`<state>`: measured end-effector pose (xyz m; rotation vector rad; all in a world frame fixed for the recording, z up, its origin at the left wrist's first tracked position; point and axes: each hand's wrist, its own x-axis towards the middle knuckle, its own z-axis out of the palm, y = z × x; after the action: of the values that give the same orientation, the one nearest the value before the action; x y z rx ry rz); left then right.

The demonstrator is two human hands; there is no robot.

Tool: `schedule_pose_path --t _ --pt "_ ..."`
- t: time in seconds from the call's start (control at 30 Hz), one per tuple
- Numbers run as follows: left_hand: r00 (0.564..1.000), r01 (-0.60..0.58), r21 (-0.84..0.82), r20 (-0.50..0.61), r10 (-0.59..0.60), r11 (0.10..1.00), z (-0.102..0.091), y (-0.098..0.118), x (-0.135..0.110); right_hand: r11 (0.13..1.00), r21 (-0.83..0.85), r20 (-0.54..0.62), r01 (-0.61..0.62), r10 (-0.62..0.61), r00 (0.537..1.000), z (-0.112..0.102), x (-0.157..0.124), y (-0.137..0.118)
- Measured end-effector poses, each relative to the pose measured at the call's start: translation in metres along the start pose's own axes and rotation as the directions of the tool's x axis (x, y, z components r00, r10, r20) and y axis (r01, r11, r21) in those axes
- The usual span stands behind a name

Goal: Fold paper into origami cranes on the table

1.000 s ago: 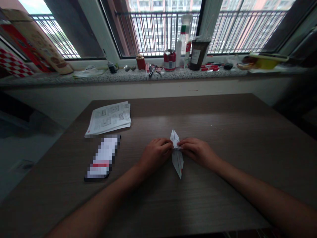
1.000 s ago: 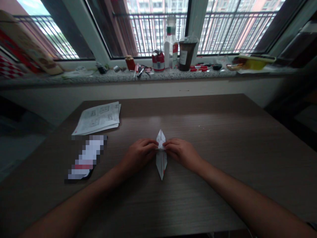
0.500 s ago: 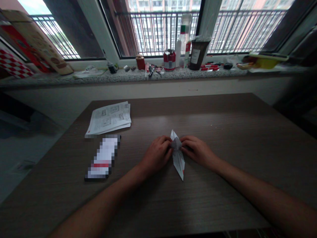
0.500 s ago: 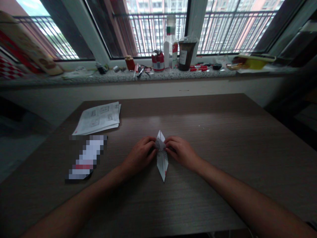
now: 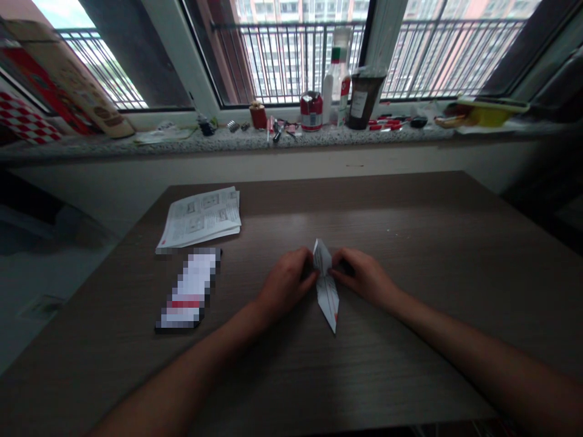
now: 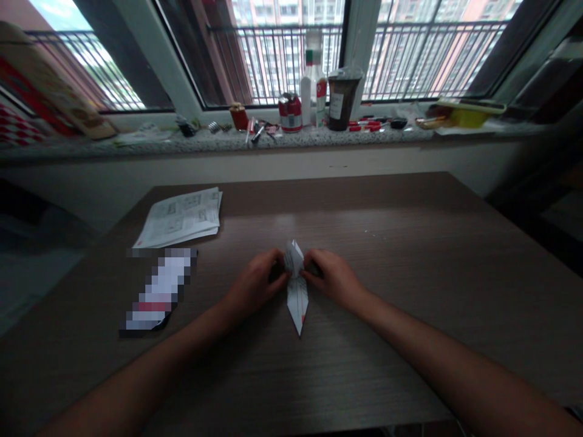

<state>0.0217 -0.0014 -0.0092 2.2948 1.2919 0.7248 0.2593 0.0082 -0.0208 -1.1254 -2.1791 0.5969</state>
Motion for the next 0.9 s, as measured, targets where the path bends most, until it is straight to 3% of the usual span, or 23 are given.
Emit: schedule_pose_path --t 0.17,0.43,0.9 --pt "0.998 0.044 -0.020 -0.039 -0.044 0.999 0.0021 -0.0017 0.0004 1.000 -0.008 -0.005 0.005 -0.005 1.000 0.0014 -0.0003 0.0016" --pt "0.998 -0.003 0.072 -0.066 0.008 0.997 0.0000 -0.0014 -0.0001 0.996 -0.071 -0.015 0.045 -0.047 0.999 0.0015 -0.0013 -0.0008" --pt "0.997 -0.043 0.088 -0.063 0.049 0.995 0.0001 -0.0061 -0.0003 0.931 -0.244 0.095 0.270 -0.254 0.962 -0.0050 -0.0066 -0.0034"
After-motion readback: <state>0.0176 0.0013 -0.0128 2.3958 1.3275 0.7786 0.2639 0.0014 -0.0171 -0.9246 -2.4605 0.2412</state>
